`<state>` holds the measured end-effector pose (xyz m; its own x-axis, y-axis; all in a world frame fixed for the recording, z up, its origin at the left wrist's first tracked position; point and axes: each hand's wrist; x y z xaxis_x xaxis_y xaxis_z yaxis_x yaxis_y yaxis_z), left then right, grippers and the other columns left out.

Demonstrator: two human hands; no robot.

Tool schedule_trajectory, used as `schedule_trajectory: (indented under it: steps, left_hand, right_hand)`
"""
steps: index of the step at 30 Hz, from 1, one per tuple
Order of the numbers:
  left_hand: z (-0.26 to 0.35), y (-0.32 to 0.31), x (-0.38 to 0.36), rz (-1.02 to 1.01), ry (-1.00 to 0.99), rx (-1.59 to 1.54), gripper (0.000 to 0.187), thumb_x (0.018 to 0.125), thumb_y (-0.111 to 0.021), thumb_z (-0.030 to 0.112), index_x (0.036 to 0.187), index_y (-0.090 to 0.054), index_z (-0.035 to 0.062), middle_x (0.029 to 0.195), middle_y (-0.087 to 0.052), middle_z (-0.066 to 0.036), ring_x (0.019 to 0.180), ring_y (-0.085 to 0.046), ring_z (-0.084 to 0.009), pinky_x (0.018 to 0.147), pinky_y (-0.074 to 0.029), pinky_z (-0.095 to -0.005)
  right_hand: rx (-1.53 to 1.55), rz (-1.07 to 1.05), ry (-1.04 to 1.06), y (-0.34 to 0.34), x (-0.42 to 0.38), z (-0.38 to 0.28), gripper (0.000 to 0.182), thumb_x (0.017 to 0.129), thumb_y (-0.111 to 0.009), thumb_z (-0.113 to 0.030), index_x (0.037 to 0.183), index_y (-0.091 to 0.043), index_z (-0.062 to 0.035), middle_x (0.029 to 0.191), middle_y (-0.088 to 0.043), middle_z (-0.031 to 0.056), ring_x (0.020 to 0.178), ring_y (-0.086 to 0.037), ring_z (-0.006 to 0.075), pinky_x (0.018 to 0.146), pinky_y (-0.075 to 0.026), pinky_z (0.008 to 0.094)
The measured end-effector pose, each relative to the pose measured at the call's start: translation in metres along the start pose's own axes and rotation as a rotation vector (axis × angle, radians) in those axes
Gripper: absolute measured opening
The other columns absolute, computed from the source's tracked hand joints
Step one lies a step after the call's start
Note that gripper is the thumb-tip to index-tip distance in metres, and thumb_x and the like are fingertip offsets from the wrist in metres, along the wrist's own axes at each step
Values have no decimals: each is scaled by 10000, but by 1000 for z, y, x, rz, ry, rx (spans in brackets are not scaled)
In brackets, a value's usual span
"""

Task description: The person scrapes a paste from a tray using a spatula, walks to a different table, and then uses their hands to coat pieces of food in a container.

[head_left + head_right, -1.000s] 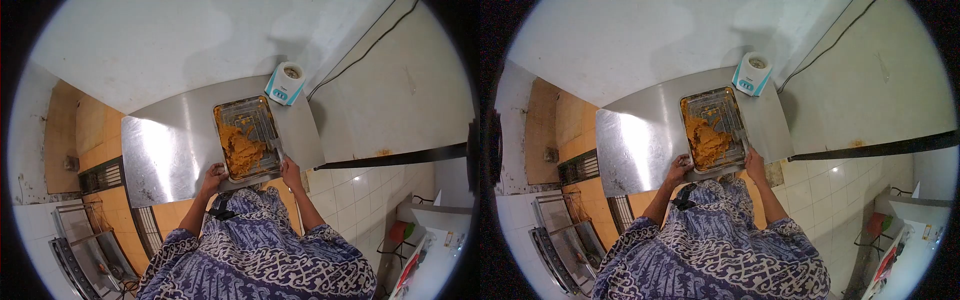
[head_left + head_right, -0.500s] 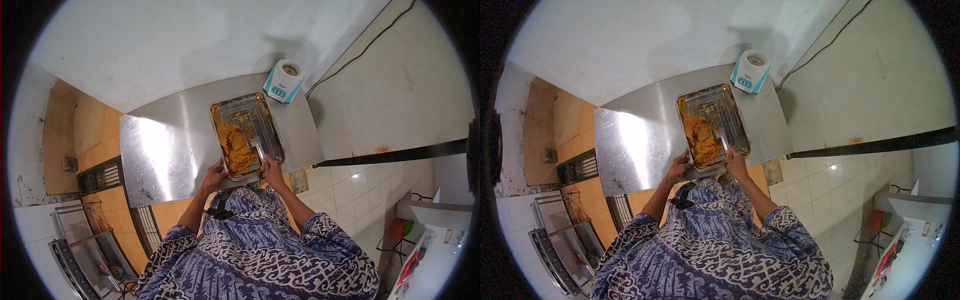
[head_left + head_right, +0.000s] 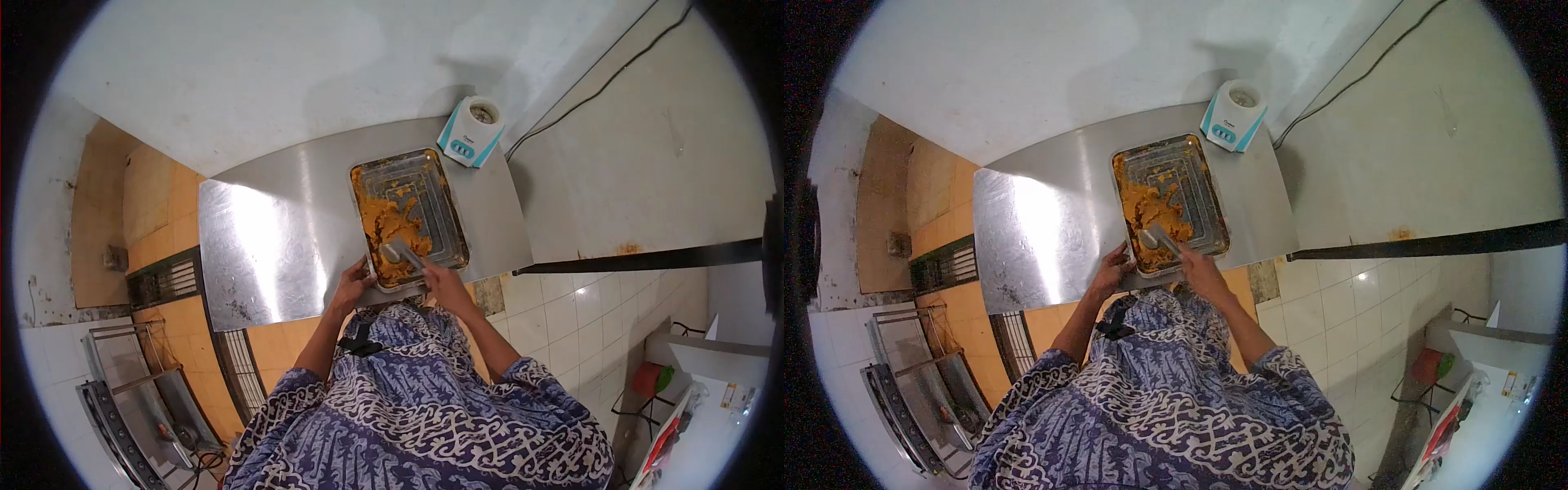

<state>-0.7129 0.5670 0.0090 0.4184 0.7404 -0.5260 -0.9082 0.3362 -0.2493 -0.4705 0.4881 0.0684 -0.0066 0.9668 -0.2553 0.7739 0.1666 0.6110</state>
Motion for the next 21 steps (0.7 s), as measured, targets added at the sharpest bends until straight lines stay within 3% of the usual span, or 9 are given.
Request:
schedule_trajectory:
  steps: [1,4,7,10,16,21]
  left_hand:
    - [2,-1,0,0,2,-11,669,897,-608,-5,1470,-264,-17,1299,-546,-162,1117,-542,-204,945,-446,-303]
    - [25,-11,-15,42,27,117,657,895,-614,1,1464,-285,-19,1245,-583,-153,1075,-558,-193,928,-450,-299]
    - [14,-8,-8,23,-17,22,653,890,-624,7,1455,-298,-29,1188,-613,-147,1031,-568,-178,907,-454,-287]
    - [14,-7,-8,33,18,-3,648,888,-629,11,1448,-305,-39,1170,-621,-149,1011,-576,-176,902,-457,-281]
    - [-1,0,0,8,12,-23,644,887,-629,13,1443,-309,-48,1198,-616,-170,1033,-584,-186,920,-454,-288]
    - [-6,2,1,-41,-26,-81,638,886,-623,5,1443,-316,-42,1229,-599,-165,1060,-571,-183,931,-454,-292]
  right_hand:
    - [57,-13,-50,11,-2,-1,401,992,-463,-139,1388,-469,-79,702,-582,166,522,-515,306,507,-439,426]
    - [-143,35,-68,40,-7,-7,354,1004,-457,-183,1338,-525,-85,704,-575,133,608,-526,281,595,-443,412]
    - [-331,143,42,44,-4,-2,376,1006,-468,-244,1366,-518,-147,772,-561,141,635,-524,268,599,-467,428]
    - [-249,180,64,37,-3,-3,375,995,-488,-240,1366,-523,-201,827,-566,143,727,-557,277,671,-490,443]
    - [-358,168,88,22,-1,-13,358,973,-522,-217,1329,-563,-220,874,-614,119,721,-581,271,654,-528,413]
    - [-306,149,22,11,12,-1,333,965,-541,-231,1292,-598,-206,803,-636,124,650,-599,244,601,-528,396]
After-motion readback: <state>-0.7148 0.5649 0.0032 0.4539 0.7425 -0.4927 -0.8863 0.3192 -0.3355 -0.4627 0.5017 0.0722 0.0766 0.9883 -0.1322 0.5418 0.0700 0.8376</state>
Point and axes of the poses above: each hand's wrist, its own x-axis towards the middle knuckle, its own y-axis out of the back of the hand, z = x × y
